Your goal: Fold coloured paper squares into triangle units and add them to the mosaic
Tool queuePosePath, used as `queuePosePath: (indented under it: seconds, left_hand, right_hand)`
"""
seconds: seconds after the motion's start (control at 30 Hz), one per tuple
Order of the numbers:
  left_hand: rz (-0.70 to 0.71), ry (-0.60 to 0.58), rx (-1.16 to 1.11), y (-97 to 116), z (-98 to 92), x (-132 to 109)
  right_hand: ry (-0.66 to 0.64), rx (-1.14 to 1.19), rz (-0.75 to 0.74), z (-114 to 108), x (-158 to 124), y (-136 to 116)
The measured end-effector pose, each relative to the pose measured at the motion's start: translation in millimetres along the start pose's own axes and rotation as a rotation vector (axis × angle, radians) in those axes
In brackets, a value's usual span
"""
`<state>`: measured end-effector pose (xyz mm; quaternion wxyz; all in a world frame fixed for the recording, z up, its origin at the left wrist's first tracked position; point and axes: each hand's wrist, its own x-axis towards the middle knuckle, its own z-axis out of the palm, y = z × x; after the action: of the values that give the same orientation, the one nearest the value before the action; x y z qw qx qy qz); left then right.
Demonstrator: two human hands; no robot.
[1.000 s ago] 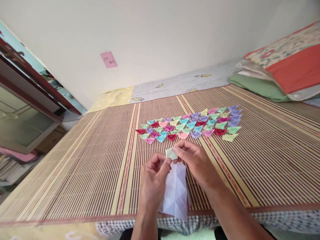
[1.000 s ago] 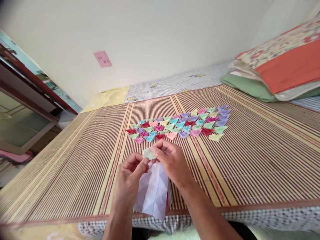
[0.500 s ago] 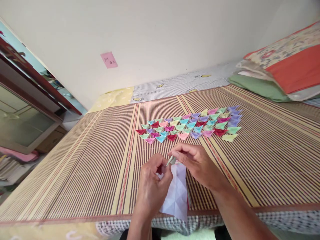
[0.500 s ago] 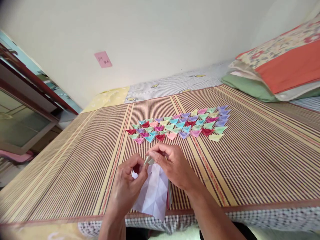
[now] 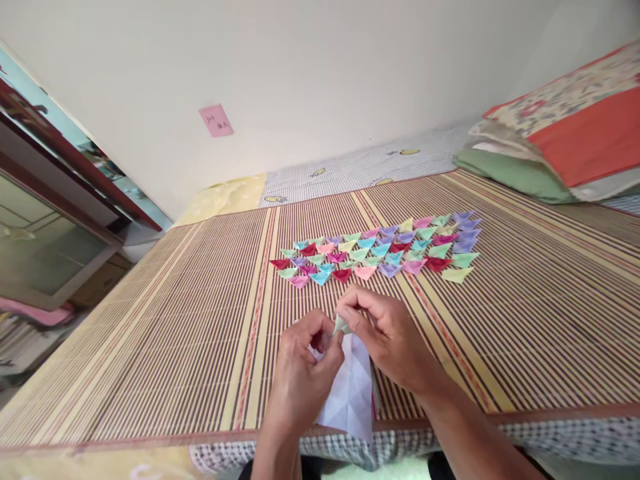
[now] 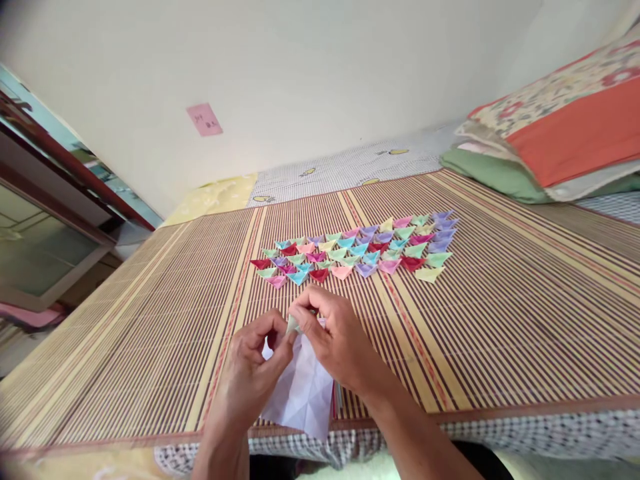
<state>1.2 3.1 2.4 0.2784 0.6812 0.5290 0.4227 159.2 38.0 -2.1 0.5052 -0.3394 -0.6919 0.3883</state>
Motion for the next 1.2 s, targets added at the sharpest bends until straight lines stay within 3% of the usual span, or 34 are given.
queuePosePath:
  seconds: [0.1,0.3,0.47,0.7,0.83,0.97,1.1,1.2]
  left_hand:
    - [-0.030,0.021,-0.037,-0.7,0.9,-0.2]
    - [-0.059,0.016,-0.087,-2.7,0.6,-0.9]
    - [-0.075,-0.008,-0.240,-13.1,5.2,-0.7]
    - [-0.225,0.107,-0.596,-16.2,11.2,2.2]
    - [-0.225,0.084,-0.562,-12.4,14.6,2.2]
    - [-0.081,0.198,-0.525,-13.2,8.0,0.5]
    - [-0.012,0.039,-0.380,-17.0,-3.2,0.0]
    - [-0.028,0.047,-0.421,-18.1,-5.0,0.9]
  right_hand:
    - [0.061,-0.028,-0.035,5.8,-1.1,-1.5]
    - [-0.016,0.015,-0.003,2.9,-1.4,-3.4]
    - [-0.003,0.045,0.083,1.7,-0.4,0.9]
    - [-0.043,0.444,0.294,4.9,0.7,12.0]
    - [0.044,0.383,0.291,6.3,1.3,9.8]
    - [0.002,0.361,0.307,3.7,2.2,9.5]
    - [-0.065,0.407,0.342,3.5,2.7,13.0]
    - [-0.010,0.487,0.382,6.3,3.2,13.8]
